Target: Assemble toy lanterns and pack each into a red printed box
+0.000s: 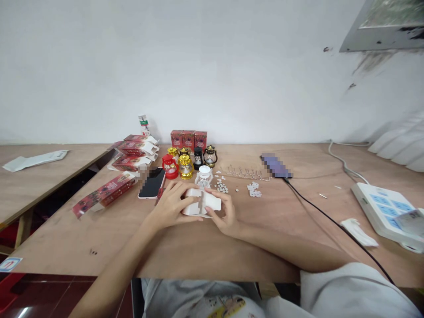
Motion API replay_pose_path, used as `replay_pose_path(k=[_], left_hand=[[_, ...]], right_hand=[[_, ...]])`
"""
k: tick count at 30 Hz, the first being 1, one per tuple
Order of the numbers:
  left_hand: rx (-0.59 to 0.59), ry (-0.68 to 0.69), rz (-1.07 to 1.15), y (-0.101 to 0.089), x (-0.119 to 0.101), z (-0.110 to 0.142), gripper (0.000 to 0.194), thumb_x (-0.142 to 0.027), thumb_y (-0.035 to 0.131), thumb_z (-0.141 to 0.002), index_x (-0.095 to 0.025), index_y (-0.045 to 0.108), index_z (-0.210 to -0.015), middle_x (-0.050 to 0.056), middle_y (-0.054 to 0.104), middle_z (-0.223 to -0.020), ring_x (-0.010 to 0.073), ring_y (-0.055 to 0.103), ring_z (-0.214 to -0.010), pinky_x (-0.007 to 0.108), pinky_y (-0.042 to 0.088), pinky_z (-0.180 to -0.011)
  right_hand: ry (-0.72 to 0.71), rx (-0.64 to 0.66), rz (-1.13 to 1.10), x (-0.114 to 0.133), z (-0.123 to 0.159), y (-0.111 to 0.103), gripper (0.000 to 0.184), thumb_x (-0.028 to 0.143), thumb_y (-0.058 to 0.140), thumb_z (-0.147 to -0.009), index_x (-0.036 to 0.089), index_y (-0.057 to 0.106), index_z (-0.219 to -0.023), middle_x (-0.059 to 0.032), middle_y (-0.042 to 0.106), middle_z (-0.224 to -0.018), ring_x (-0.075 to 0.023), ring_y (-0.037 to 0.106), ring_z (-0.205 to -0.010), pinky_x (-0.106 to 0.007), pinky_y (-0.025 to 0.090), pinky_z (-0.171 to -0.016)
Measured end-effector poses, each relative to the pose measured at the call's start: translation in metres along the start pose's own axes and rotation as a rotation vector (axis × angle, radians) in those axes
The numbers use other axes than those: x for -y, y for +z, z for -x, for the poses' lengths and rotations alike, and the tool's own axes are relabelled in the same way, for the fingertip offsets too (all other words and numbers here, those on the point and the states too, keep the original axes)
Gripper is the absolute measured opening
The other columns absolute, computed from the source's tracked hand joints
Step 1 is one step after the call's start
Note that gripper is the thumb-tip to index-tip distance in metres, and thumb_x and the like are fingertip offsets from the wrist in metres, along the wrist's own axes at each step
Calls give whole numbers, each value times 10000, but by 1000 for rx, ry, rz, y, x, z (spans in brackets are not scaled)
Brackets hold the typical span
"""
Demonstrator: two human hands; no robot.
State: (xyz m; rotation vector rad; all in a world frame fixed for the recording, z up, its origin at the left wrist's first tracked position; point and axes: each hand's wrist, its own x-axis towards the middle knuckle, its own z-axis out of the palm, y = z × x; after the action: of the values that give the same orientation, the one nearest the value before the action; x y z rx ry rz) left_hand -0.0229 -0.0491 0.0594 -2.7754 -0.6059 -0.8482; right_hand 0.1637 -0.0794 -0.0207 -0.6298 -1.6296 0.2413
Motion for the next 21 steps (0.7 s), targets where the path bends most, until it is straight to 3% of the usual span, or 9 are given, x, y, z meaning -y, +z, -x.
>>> replay_pose_path(k=[4, 9, 15, 21], left_hand=[[-57, 8, 38, 3, -2, 1, 393, -535, 582, -781, -215, 605, -1007, 119, 608, -1120, 235, 554, -986, 376, 374, -830], [-58, -28, 91, 4, -8, -1, 452, -352, 534, -829, -213, 466, -1254, 125, 571, -1150, 236, 538, -1041, 360, 390, -831], [-74, -82, 75, 3, -9, -3, 277, -303, 538, -790, -205, 571, -1047, 99, 594, -1061, 230, 553, -991, 352, 409, -818], [-65, -42, 61, 5, -8, -1, 282, -276, 559, -756, -187, 550, -1024, 97, 614, -1072, 219, 576, -963, 333, 408, -786]], right_hand=[[-100, 17, -2, 3, 0, -1, 344, 210, 438, -917, 240, 349, -1248, -109, 590, -1217, -195, 564, -1152, -391, 495, -936], [-52, -4, -76, -1, 3, 0, 323, 290, 358, -950, 235, 336, -1268, -112, 555, -1267, -198, 527, -1197, -402, 491, -946], [87, 44, -255, -2, 3, -1, 340, 400, 276, -961, 247, 329, -1260, -118, 502, -1323, -209, 515, -1201, -400, 511, -898], [278, 135, -313, 0, -8, -4, 327, 516, 423, -898, 250, 477, -1081, -86, 553, -1194, -207, 536, -1120, -366, 471, -905]])
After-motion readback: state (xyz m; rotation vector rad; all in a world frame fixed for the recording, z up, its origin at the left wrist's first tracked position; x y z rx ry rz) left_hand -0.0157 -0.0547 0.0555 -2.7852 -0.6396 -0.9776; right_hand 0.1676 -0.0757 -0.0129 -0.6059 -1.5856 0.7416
